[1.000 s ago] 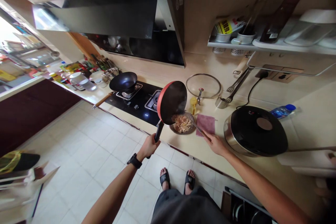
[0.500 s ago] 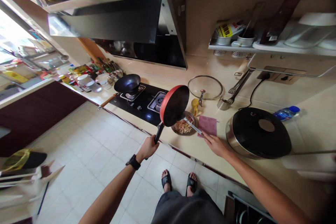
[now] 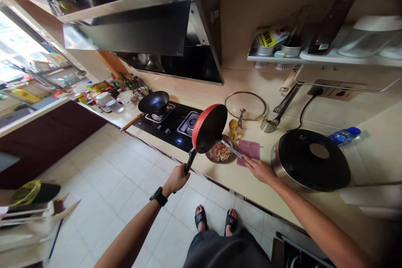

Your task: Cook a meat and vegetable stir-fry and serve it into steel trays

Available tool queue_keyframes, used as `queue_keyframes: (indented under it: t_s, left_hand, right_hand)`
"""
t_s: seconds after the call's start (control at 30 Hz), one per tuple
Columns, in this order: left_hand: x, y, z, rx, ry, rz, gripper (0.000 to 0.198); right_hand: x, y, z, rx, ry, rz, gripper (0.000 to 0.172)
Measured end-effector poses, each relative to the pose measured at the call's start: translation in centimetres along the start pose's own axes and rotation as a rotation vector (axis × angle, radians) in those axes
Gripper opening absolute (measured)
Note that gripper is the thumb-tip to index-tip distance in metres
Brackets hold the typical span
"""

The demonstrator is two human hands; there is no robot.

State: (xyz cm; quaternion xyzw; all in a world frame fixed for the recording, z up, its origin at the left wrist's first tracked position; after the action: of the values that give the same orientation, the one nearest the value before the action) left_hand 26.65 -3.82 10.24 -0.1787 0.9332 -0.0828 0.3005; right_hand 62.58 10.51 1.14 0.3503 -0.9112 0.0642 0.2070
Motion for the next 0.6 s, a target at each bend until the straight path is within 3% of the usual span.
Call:
queue_keyframes:
  t_s: [0.3,0.6]
  left_hand:
    - [-0.1,-0.6,-1.2,0.000,0.022,0.000,0.022]
    - [-0.4,-1.2,-1.6,0.015,0.055,0.014,0.026]
  right_hand:
    - [-1.9,-0.2,-1.6,0.053,-0.239,-0.074,0.053]
    - [1.0,2.5,-1.4,0.030,-0.172,-0.054,0.053]
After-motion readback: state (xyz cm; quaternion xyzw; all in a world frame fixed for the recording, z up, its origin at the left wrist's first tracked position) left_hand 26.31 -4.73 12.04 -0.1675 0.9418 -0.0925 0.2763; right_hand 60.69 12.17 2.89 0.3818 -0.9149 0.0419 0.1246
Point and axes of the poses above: each hand's wrist, its own y-axis towards the middle knuckle, its own z-axis out of the palm, x = y × z, the point moved 9 cm from there along y, towards the middle knuckle, and after that the axes turned 5 degrees about -z, right-handed, at the moved point
